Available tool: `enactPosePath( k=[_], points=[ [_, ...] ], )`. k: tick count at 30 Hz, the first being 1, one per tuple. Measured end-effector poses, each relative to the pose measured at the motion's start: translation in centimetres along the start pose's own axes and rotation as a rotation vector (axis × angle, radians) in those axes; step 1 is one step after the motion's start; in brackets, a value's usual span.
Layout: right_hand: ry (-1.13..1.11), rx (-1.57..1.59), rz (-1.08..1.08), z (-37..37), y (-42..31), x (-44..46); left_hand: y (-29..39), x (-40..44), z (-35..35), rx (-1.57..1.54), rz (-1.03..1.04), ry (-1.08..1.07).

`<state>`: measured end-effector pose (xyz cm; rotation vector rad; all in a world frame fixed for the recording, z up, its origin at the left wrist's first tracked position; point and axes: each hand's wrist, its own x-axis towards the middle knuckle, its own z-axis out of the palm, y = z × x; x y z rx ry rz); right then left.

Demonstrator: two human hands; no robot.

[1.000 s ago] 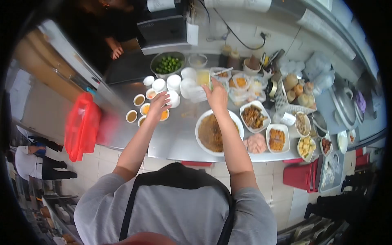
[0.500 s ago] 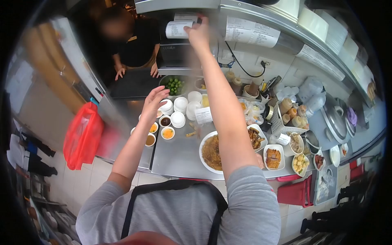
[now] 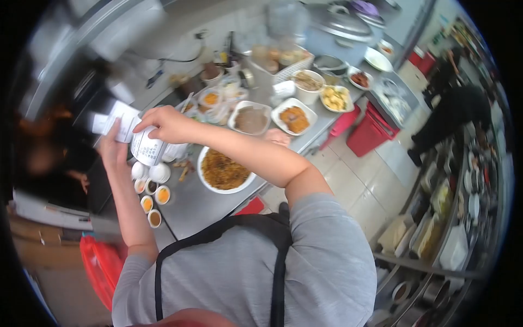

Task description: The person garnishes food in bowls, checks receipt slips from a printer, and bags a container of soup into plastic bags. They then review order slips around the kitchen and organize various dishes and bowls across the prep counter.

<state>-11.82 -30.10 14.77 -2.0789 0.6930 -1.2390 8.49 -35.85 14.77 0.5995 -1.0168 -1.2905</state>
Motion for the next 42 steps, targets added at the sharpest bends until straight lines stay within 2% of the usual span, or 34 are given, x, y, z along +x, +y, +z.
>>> enactPosePath(
  k=[2,5,8,10,12,16,20,21,22,26,28,30,32,34,35,37,38,40,41,42],
  points=[
    [0.079,-0.122,-0.020,-2.5,2.3,-1.8,-1.5,0.5,2.5,0.032,0.062,0.007],
    [0.196,-0.595,0.068,-7.9,7.2,-4.9,-3.1,-0.2,8.0,0.032,0.101,0.013],
    [0.268,-0.637,0.051,-16.0,8.2,-7.9,-6.1,-0.3,12.2,0.051,0.117,-0.001],
    [0.387,-0.553,-0.055,-22.7,7.5,-8.3,-8.5,-0.8,15.5,0.079,0.085,-0.032],
    [0.533,-0.529,-0.124,-30.1,6.6,-8.0,-11.2,-1.5,18.6,0.147,-0.044,-0.052],
    [0.794,0.037,-0.196,-44.1,5.6,-5.4,-16.8,-2.2,24.0,0.234,-0.194,-0.101],
    [0.708,0.070,-0.104,-53.2,11.7,-3.1,-20.0,-3.0,27.2,0.302,-0.326,-0.125],
    [0.660,0.077,0.016,-54.4,13.6,-2.9,-20.5,-3.2,27.8,0.284,-0.316,-0.143],
    [0.612,0.084,0.138,-55.1,14.4,-2.7,-20.8,-3.3,28.2,0.289,-0.308,-0.130],
    [0.581,0.156,0.107,-57.9,14.1,-1.7,-21.4,-3.5,29.8,0.332,-0.362,-0.174],
    [0.624,0.122,0.050,-58.6,12.8,-0.5,-21.6,-3.4,30.7,0.331,-0.405,-0.185],
    [0.675,0.270,-0.116,-58.8,12.0,0.5,-22.0,-3.3,31.5,0.340,-0.403,-0.201],
    [0.722,0.178,-0.155,-58.2,11.9,0.0,-22.4,-2.9,32.7,0.343,-0.401,-0.229],
    [0.980,-0.570,-0.187,-55.8,10.0,-3.2,-22.6,-2.7,34.1,0.304,-0.393,-0.256],
    [0.939,-0.659,-0.196,-54.8,9.9,-5.5,-23.0,-2.6,34.5,0.302,-0.362,-0.299],
    [0.701,-0.186,0.001,-50.2,8.9,-11.3,-23.0,-2.6,36.0,0.281,-0.358,-0.333],
    [0.523,0.080,0.184,-46.3,5.7,-14.8,-23.0,-2.7,36.9,0.261,-0.349,-0.360],
    [0.236,-0.022,0.397,-40.3,3.1,-19.7,-23.2,-3.2,38.2,0.276,-0.386,-0.387],
    [0.252,-0.019,0.426,-38.1,2.8,-21.3,-23.5,-3.6,38.5,0.347,-0.370,-0.493],
    [0.400,0.069,0.361,-35.8,2.9,-23.1,-24.1,-4.4,38.7,0.416,-0.361,-0.603]
  ],
)
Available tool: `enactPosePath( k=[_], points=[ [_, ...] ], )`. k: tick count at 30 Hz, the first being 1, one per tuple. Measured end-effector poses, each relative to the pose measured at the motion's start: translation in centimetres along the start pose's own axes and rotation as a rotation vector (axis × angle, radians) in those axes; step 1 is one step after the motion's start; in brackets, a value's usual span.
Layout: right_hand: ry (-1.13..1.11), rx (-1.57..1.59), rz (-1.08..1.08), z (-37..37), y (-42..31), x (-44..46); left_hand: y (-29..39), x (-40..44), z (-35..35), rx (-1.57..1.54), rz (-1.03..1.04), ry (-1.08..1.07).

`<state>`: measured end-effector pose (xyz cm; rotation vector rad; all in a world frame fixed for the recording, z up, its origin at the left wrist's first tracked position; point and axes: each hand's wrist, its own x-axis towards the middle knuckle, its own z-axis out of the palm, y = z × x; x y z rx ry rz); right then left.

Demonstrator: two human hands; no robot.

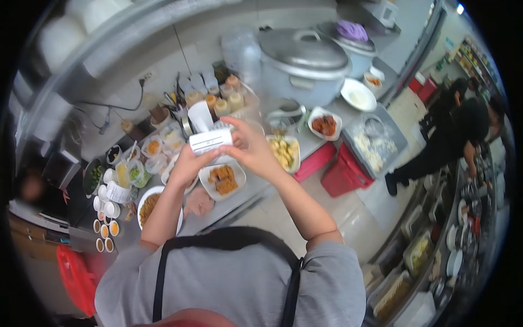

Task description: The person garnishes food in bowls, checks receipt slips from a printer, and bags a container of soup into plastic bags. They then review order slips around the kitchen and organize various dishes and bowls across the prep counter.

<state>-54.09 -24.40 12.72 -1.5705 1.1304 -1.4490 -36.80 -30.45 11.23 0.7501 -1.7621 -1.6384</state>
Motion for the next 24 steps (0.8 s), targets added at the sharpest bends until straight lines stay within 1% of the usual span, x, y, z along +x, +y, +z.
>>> enactPosePath(
  k=[1,3,4,6,7,8,9,10,11,12,13,14,15,16,18,19,20,22,23,24],
  points=[
    [0.134,0.120,-0.047,1.1,0.6,-2.4,-1.2,-0.5,0.8,-0.013,-0.036,-0.030],
    [0.223,0.131,0.048,1.0,-0.6,-6.5,-4.7,-1.9,2.8,-0.343,-0.107,-0.295],
    [0.283,0.136,0.099,0.8,-1.2,-8.7,-5.8,-2.6,4.4,-0.356,-0.157,-0.332],
    [0.361,0.173,0.143,0.4,-1.5,-13.0,-7.5,-3.1,8.5,-1.288,-0.214,-0.805],
    [0.398,0.152,0.140,0.2,-2.1,-15.0,-7.7,-3.4,10.2,-1.307,-0.259,-0.837],
    [0.447,0.135,0.160,-0.2,-2.4,-17.0,-7.6,-3.6,12.0,-1.335,-0.207,-0.725],
    [0.477,0.093,0.233,-0.6,-2.7,-19.2,-7.7,-3.9,13.8,-1.358,-0.156,-0.607],
    [0.502,0.055,0.306,-0.8,-3.2,-21.3,-7.9,-3.9,15.3,-1.376,-0.196,-0.635],
    [0.541,0.022,0.376,-0.9,-3.9,-23.2,-8.1,-3.6,16.5,-1.180,-0.204,-0.567],
    [0.579,0.009,0.382,-1.2,-4.8,-25.2,-8.0,-3.2,17.7,-0.977,-0.198,-0.505],
    [0.454,-0.105,0.375,-1.3,-5.8,-27.4,-8.1,-3.0,19.1,-0.979,-0.215,-0.540],
    [0.328,-0.217,0.370,-1.5,-7.0,-29.7,-8.2,-2.9,20.6,-0.927,-0.222,-0.532],
    [0.323,-0.352,0.361,-1.9,-8.2,-31.9,-8.1,-3.1,22.3,-0.875,-0.223,-0.525],
    [0.358,-0.361,0.367,-2.5,-8.8,-34.1,-7.7,-3.6,24.0,-0.873,-0.235,-0.561],
    [0.748,-0.430,0.428,-4.6,-9.3,-38.7,-5.9,-4.8,27.9,-0.916,-0.332,-0.705],
    [0.848,-0.592,0.539,-6.1,-9.6,-40.8,-4.8,-5.9,30.1,-0.901,-0.343,-0.778],
    [0.889,-0.604,0.540,-7.7,-9.6,-42.9,-4.2,-6.8,32.5,-0.895,-0.350,-0.821],
    [1.069,-0.349,0.416,-10.4,-10.0,-46.8,-2.6,-9.0,37.7,-0.736,-0.331,-1.025],
    [1.171,-0.110,0.269,-11.1,-10.5,-48.1,-1.2,-11.1,40.6,-0.712,-0.333,-1.078],
    [1.212,-0.133,0.255,-12.0,-11.2,-49.8,-1.0,-12.3,43.3,-0.710,-0.332,-1.128]
  ],
)
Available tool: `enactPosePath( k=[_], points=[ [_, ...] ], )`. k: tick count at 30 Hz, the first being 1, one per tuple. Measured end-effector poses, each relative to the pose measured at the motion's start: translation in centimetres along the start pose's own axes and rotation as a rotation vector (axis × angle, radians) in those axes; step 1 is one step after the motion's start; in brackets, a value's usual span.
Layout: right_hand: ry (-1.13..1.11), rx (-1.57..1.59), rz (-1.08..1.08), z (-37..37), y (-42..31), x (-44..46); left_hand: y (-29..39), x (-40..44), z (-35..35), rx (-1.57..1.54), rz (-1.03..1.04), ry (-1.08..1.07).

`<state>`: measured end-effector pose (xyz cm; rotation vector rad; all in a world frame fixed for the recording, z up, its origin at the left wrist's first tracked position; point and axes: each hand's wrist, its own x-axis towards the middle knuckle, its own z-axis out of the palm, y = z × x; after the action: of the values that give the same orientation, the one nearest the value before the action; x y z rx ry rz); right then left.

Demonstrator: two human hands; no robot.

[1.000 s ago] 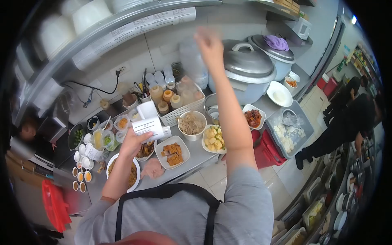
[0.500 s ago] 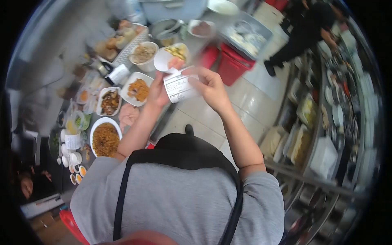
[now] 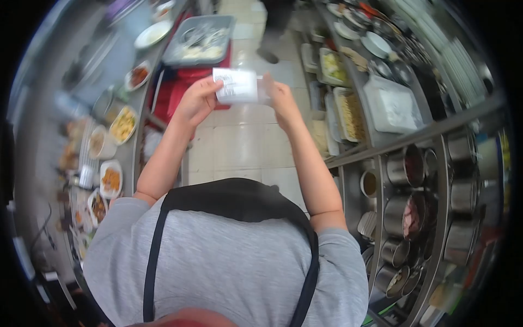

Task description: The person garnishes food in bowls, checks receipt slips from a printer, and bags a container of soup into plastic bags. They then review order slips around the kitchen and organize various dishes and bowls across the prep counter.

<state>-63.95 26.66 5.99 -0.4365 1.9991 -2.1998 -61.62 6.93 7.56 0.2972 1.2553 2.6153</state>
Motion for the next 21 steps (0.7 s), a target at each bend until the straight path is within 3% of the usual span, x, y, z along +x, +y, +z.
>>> enactPosePath(
  k=[2,5,7,11,13,16,17,19,20,21],
  points=[
    [0.128,0.246,0.060,-4.6,-0.4,0.3,-3.2,4.2,2.7,0.286,-0.230,-0.258],
    [0.286,-0.223,-0.210,-10.9,-2.9,-1.5,-8.1,10.1,7.7,0.563,-0.163,-0.249],
    [0.465,-0.728,-0.656,-14.7,-4.6,-2.9,-10.8,13.5,11.1,0.538,-0.073,-0.294],
    [0.860,-0.934,-0.647,-21.7,-8.8,-7.2,-13.7,20.7,18.0,0.576,-0.074,-0.444],
    [1.008,-1.063,-0.685,-24.2,-10.2,-9.8,-14.9,26.4,20.9,0.997,0.277,-0.415],
    [1.045,-1.214,-0.648,-25.6,-11.8,-13.9,-17.0,39.0,26.7,1.014,0.756,-0.383],
    [1.073,-1.261,-0.611,-25.4,-12.2,-15.1,-17.5,43.4,29.5,0.957,0.816,-0.346],
    [1.195,-1.313,-0.460,-25.1,-12.7,-17.6,-16.7,51.5,36.3,0.880,0.572,-0.420],
    [1.304,-1.338,-0.401,-25.0,-12.6,-19.0,-16.8,53.9,40.6,0.477,0.490,-0.478],
    [1.411,-1.359,-0.336,-24.9,-12.6,-20.4,-16.7,56.1,44.5,0.369,0.392,-0.528]
  ],
)
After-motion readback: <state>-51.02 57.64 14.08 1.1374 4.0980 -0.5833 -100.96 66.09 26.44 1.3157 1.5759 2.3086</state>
